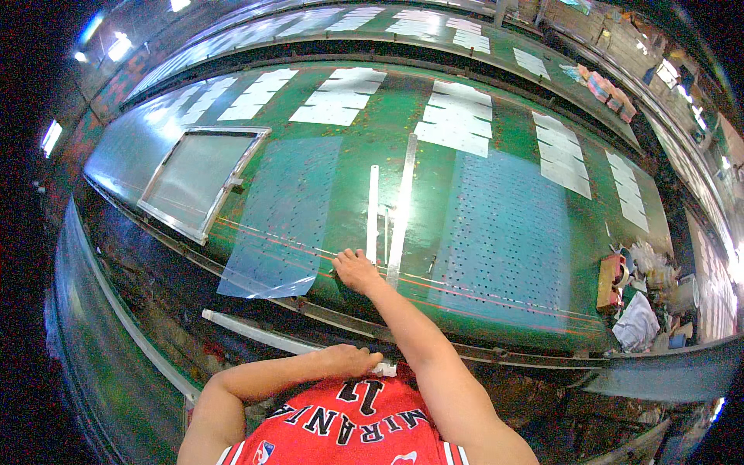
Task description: The person uses a ruler and a white marker to draw straight lines on a perforated translucent screen panel. After marking, they lift the panel, place it aside, and then pick up another screen panel with a wooden frame, positioning it on the workbench.
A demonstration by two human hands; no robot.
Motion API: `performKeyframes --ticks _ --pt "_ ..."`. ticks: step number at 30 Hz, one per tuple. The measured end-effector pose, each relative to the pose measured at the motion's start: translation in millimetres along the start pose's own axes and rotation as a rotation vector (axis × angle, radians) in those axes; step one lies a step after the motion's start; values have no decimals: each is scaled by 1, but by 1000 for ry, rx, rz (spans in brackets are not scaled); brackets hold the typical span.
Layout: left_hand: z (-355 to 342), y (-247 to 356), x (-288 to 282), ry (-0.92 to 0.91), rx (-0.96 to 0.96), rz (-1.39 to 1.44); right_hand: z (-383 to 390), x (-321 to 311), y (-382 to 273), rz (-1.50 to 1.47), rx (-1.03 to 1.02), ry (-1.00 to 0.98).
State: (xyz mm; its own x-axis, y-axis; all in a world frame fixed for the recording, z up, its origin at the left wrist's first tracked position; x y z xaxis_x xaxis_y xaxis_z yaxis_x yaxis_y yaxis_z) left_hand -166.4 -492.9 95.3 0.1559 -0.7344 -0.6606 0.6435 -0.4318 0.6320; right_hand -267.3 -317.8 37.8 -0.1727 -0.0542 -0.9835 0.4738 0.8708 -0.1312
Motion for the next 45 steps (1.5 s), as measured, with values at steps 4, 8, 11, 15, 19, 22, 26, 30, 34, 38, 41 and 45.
performKeyframes --ticks 4,8,11,15,19,22,26,30,34,38,41,45 --pt "-1 8 -7 53 41 -11 -3 3 -5 9 15 14" --pt "-3 18 -17 82 52 -75 -7 -2 -1 -92 96 33" --pt "-5 24 -25 138 56 -84 -1 -41 16 -601 160 321" --pt "-15 31 -33 156 37 -66 26 -77 68 -1269 540 332" --pt "-28 39 -44 156 30 -25 79 -120 119 -1589 746 183" --pt "-33 46 -53 140 7 -11 127 -145 144 -1447 811 -47" --pt "-37 54 -61 103 28 13 193 -166 155 -1212 779 -370" --pt "-46 53 -63 88 33 3 234 -192 157 -1126 600 -377" --pt "-54 56 -64 101 92 -51 251 -206 140 -967 432 -386" --pt "-60 59 -68 126 116 -106 251 -214 134 -871 383 -248" --pt "-64 61 -71 135 158 -98 249 -218 134 -883 378 -220" --pt "-68 63 -71 104 221 -95 246 -218 131 -867 381 -252"
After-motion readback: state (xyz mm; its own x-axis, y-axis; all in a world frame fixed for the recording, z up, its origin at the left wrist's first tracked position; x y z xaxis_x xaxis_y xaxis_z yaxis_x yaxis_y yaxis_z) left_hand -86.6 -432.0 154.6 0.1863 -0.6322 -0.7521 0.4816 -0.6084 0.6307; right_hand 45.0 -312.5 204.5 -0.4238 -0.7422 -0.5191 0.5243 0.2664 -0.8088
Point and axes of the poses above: each hand's wrist, its own z-axis away from the middle knuckle, its own x-axis out of the palm, y = z × x, the point moved 7 cm from there along -z, towards the middle knuckle, and after that the axes turned 14 degrees about x, right-handed, at the moved point
